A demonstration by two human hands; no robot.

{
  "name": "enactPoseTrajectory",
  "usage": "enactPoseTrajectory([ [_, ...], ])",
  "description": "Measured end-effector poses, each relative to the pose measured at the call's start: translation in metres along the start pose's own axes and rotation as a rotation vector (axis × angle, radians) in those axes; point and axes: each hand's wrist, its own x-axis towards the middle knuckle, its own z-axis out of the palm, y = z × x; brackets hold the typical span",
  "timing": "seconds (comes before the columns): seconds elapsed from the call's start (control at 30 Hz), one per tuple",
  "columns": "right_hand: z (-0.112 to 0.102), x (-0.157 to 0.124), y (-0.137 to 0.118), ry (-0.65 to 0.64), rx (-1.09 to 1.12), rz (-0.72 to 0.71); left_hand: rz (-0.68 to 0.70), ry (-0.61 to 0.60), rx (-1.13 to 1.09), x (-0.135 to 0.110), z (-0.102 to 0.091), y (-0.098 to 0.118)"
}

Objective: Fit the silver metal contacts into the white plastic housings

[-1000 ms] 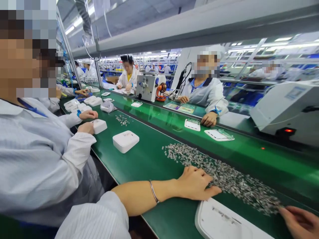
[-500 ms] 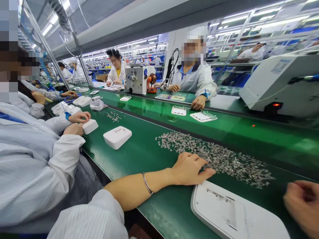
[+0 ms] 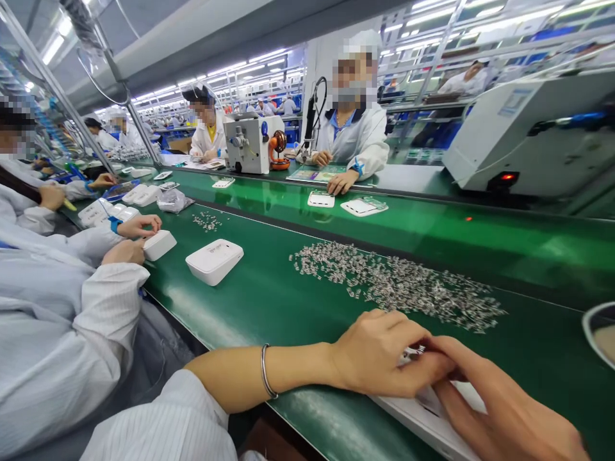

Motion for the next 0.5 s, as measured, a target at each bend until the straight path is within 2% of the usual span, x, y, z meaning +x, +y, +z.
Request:
enactPoseTrajectory([
  [0.07, -0.004, 0.002, -0.001, -0.010, -0.067, -0.197, -0.025, -0.011, -0.064, -0.002, -0.002, 0.005],
  [0.1, -0.005, 0.002, 0.000, -0.007, -0.093, -0.243, -0.050, -0.010, -0.113, -0.002, -0.003, 0.007],
  [0.17, -0.004, 0.003, 0.000, 0.018, -0.093, -0.185, -0.128, -0.005, -0.256, -0.001, -0.007, 0.010],
  [0.3, -0.002, 0.008, -0.005, 0.077, 0.026, 0.035, -0.361, -0.046, -0.552, 0.003, -0.015, 0.014],
  [0.4, -0.002, 0.010, -0.007, 0.050, 0.073, 0.023, -0.469, -0.094, -0.643, 0.007, -0.017, 0.013],
  [0.5, -0.002, 0.011, -0.007, 0.043, 0.092, 0.007, -0.472, -0.142, -0.677, 0.010, -0.018, 0.011],
])
